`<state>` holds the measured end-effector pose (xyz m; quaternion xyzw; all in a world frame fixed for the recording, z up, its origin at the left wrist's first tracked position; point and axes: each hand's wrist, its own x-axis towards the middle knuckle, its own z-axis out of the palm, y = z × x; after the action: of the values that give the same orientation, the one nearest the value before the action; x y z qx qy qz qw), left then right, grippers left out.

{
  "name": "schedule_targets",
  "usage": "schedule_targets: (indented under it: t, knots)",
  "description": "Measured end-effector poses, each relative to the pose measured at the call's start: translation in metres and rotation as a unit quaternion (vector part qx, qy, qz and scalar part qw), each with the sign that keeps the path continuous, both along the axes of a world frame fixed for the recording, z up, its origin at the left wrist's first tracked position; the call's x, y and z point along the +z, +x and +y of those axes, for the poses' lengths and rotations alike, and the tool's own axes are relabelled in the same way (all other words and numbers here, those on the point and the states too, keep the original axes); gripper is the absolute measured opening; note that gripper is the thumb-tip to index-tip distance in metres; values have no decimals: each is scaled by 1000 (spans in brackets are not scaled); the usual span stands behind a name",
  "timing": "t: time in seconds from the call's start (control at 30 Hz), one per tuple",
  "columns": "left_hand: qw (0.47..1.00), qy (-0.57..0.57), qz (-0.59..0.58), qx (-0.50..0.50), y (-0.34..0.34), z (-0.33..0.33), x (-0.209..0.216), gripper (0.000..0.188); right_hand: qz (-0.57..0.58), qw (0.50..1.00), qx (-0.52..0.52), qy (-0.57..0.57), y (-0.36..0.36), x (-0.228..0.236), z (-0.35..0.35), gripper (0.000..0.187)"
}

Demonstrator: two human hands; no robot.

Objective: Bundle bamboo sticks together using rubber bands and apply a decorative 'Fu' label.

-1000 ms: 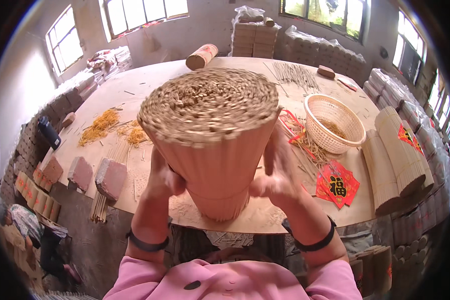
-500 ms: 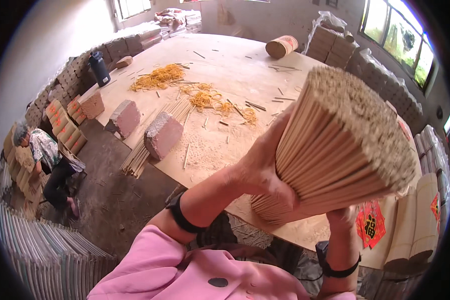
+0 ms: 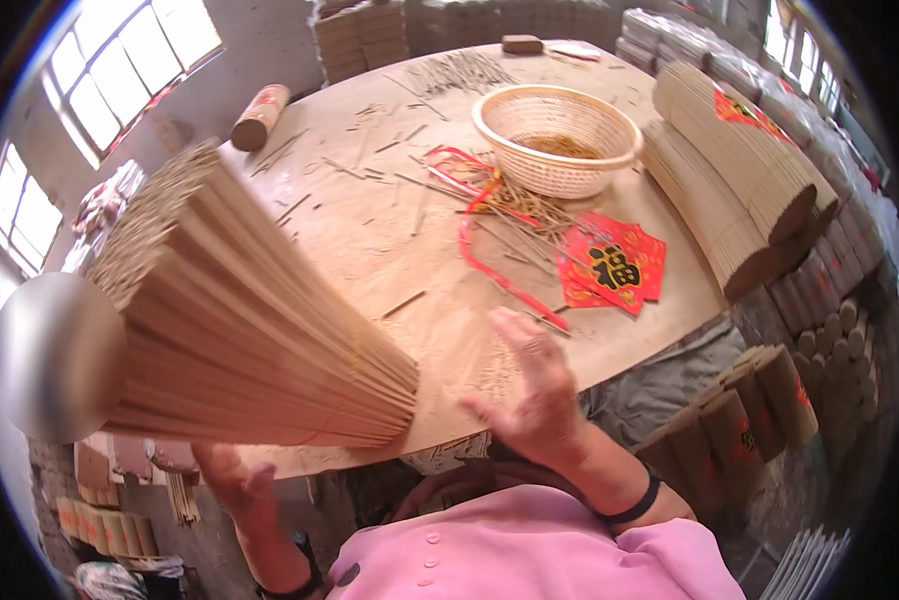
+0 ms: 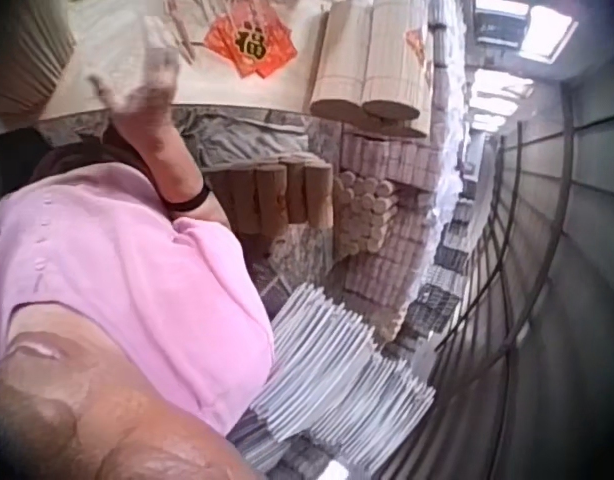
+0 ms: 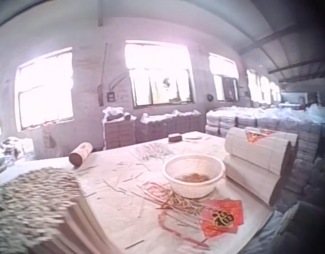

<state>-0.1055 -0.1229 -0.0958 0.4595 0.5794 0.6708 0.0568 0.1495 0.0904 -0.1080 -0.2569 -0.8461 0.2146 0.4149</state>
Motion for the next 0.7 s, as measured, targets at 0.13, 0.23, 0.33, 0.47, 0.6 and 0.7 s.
schedule_targets:
  t: [0.13,0.23,0.33,0.47,0.6,0.7]
  knots:
    - [983,56,56,163,12,-9,-33,74,-125,986,-98,50,3,10,32,62]
    - [961,87,131,229,17,0,-10,57,-237,966,-92,39,-37,33,67,52]
    - [967,144,89,191,24,15,22,65,-393,914,-100,12,-60,29,95,43]
    - [974,171,-67,130,13,15,53,69,-539,840,-48,-46,-74,23,116,35]
    - [972,192,-133,-5,-8,17,89,65,-330,924,-62,-185,-47,-10,121,28]
    - [970,197,-135,-41,-15,10,99,61,-394,914,-81,50,-45,-12,105,31]
